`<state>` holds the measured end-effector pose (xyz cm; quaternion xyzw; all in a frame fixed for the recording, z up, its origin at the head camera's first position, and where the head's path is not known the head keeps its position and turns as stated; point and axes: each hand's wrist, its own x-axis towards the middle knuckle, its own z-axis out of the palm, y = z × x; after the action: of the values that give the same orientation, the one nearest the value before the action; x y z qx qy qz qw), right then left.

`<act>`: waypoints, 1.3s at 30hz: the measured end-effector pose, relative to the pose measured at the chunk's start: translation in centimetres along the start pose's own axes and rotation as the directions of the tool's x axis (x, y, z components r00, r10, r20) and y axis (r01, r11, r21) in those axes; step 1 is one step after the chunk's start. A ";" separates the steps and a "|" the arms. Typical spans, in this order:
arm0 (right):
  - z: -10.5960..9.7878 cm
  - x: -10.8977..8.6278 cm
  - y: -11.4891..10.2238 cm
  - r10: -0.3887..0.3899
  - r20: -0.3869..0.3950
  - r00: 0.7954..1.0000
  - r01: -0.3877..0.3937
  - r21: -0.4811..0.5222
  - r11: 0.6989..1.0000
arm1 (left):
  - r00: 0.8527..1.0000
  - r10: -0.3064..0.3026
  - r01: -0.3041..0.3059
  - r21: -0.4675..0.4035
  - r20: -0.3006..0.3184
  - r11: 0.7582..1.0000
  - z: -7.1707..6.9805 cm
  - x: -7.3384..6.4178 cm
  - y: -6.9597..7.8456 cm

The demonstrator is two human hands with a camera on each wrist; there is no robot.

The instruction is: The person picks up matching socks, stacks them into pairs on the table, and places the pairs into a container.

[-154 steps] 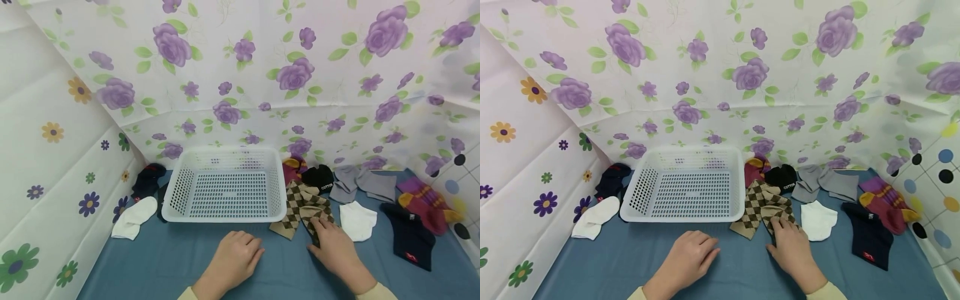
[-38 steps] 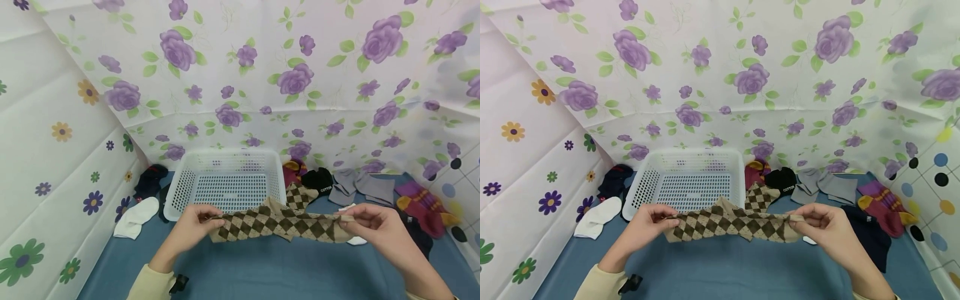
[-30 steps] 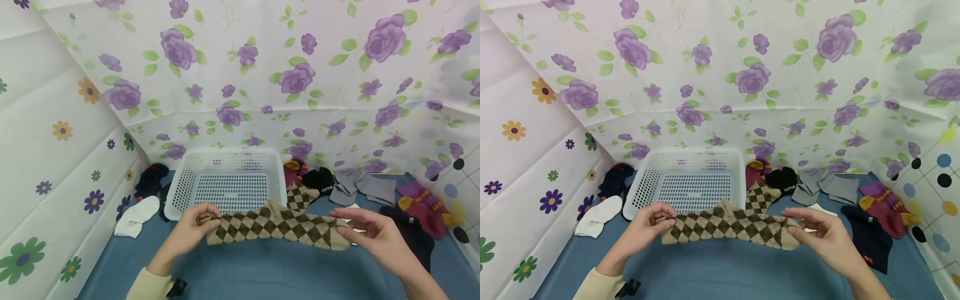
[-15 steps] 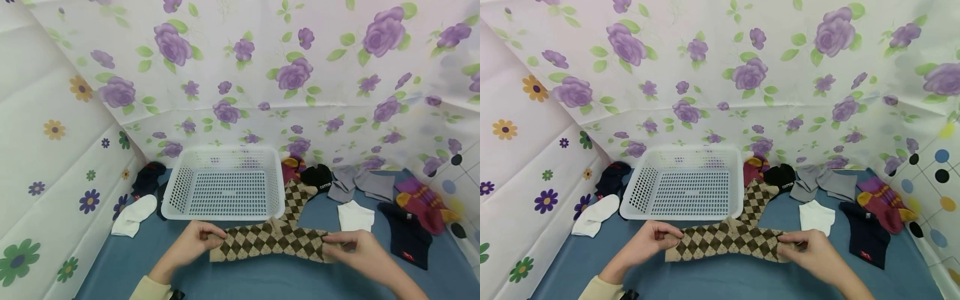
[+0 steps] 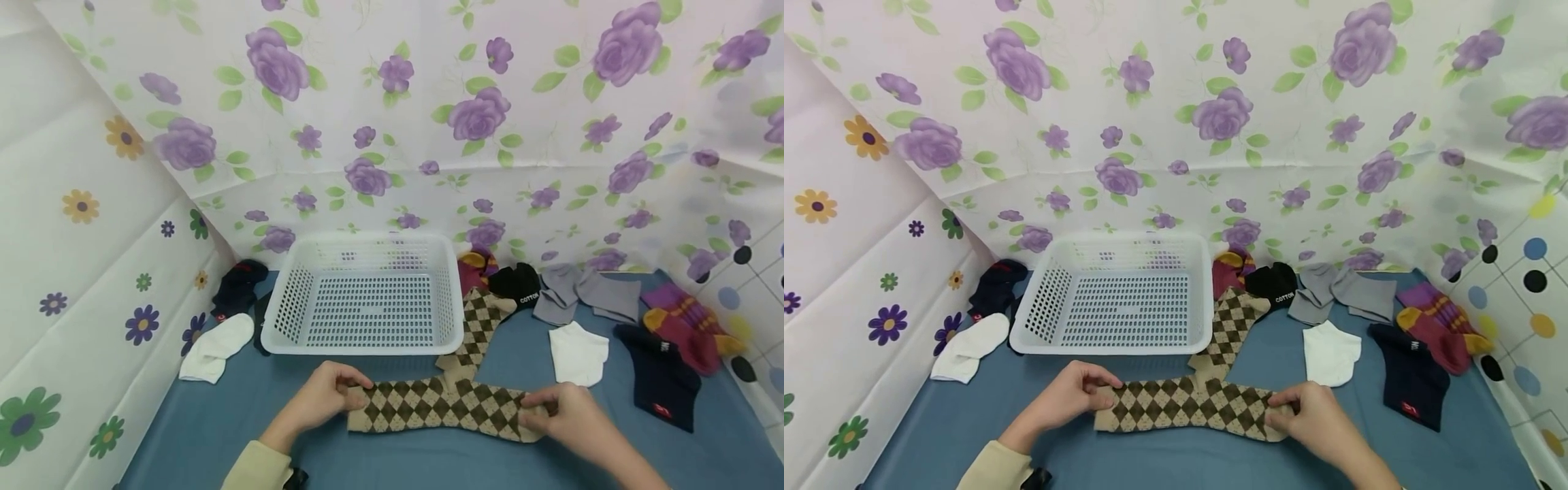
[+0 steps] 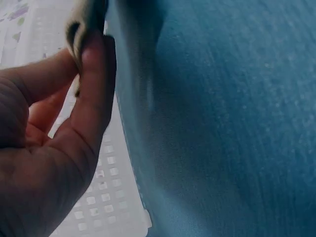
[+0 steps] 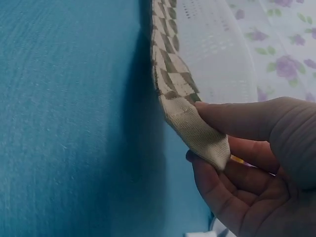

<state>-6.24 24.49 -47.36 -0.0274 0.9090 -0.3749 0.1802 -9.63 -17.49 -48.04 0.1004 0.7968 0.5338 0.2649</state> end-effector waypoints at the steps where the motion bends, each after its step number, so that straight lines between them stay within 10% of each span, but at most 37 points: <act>1: 0.1 0.1 0.0 0.007 0.009 1.000 -0.007 0.005 1.000 | 1.000 -0.005 0.005 0.014 -0.012 1.000 0.0 0.1 -0.1; 19: 2.1 0.6 -0.3 0.097 -0.022 0.995 -0.099 -0.163 0.982 | 0.994 -0.053 0.078 0.283 -0.094 0.956 1.4 0.5 0.4; 26: 1.5 0.6 -1.0 0.109 0.010 0.994 -0.102 -0.276 0.956 | 0.975 -0.052 0.150 0.468 -0.217 0.871 2.3 -0.3 2.3; 31: 1.2 1.1 -1.8 0.056 -0.019 0.998 -0.059 -0.357 0.932 | 0.967 0.029 0.124 0.569 -0.252 0.813 3.2 -0.9 3.0; 39: 1.4 3.1 -3.3 -0.161 -0.056 0.985 0.121 -0.433 0.893 | 0.989 0.003 0.084 0.581 -0.148 0.810 3.8 -0.5 1.9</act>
<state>-8.92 20.60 -46.96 -0.1151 0.9718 -0.1795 0.1007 -7.42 -13.87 -47.34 0.1218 0.9410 0.2626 0.1754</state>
